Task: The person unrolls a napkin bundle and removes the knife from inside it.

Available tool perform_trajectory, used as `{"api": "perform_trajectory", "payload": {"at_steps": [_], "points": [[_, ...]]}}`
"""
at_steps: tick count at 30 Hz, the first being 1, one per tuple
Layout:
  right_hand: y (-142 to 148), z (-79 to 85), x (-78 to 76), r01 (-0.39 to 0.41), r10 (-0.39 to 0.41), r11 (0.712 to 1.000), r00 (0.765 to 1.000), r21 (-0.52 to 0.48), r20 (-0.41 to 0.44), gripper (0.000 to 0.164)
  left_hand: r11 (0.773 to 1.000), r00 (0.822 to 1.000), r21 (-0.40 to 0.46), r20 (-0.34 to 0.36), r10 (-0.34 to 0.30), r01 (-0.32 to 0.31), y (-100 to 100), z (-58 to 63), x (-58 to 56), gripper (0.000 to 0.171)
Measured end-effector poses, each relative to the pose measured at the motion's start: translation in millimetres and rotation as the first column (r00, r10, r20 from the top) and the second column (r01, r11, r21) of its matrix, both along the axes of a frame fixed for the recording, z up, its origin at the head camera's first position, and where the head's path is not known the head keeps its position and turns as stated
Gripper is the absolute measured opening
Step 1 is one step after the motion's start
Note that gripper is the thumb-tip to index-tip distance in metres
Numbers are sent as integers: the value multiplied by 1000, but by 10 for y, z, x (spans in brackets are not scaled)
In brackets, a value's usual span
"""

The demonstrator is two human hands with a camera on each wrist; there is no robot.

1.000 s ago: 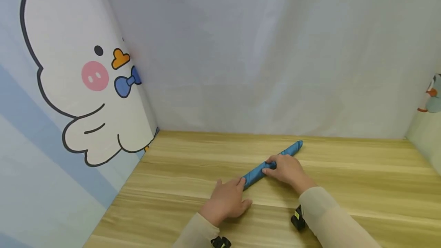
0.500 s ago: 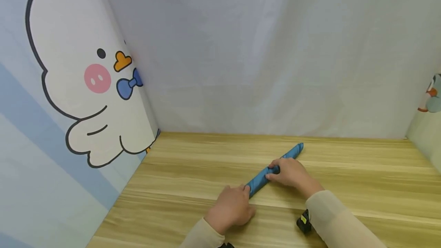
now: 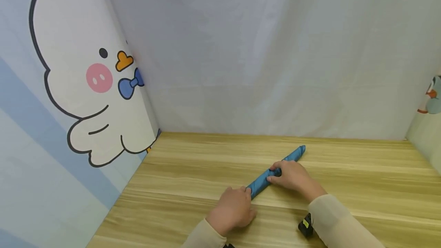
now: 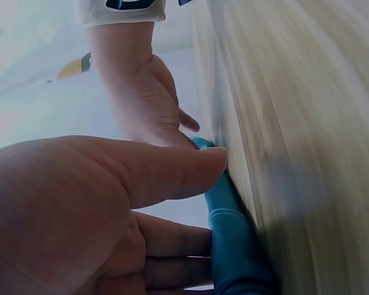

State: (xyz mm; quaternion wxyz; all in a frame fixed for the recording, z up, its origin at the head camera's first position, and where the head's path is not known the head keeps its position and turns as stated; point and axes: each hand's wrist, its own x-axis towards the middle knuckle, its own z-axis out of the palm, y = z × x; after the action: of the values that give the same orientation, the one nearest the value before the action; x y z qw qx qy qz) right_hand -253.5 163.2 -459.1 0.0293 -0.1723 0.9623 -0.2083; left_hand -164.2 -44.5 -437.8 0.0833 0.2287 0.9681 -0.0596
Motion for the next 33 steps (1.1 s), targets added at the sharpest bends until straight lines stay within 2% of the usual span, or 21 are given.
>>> {"api": "perform_trajectory", "payload": {"at_steps": [5, 7, 11, 16, 19, 23, 27, 30, 33], "points": [[7, -33, 6, 11, -11, 1000, 1000, -16, -12, 40, 1000, 999, -15, 33, 13, -12, 16, 11, 5, 69], [7, -57, 9, 15, -15, 999, 1000, -31, -8, 39, 999, 999, 29, 47, 22, -24, -16, -4, -16, 66], [22, -130, 62, 30, -32, 997, 999, -69, -28, 45, 989, 999, 148, 27, -33, 29, -161, -6, -79, 59], [11, -159, 172, 135, -138, 990, 987, -49, -84, 70, 961, 992, 250, -4, -122, 120, -314, -8, -140, 60], [-15, -155, 195, 184, -184, 983, 982, -18, -48, 85, 948, 986, 272, -25, -164, 164, -364, -43, -164, 58], [-42, -161, 212, 199, -199, 979, 980, 34, 9, 93, 935, 978, 288, -35, -206, 208, -392, -83, -183, 50], [-66, -174, 229, 197, -201, 977, 979, 75, 44, 94, 941, 980, 281, -2, -198, 191, -419, -105, -200, 45], [-81, -156, 232, 189, -193, 978, 980, 83, 49, 93, 947, 984, 279, 30, -176, 161, -435, -122, -222, 44], [-86, -126, 227, 183, -187, 979, 981, 86, 45, 92, 945, 983, 285, 36, -178, 161, -433, -138, -248, 44]]}}
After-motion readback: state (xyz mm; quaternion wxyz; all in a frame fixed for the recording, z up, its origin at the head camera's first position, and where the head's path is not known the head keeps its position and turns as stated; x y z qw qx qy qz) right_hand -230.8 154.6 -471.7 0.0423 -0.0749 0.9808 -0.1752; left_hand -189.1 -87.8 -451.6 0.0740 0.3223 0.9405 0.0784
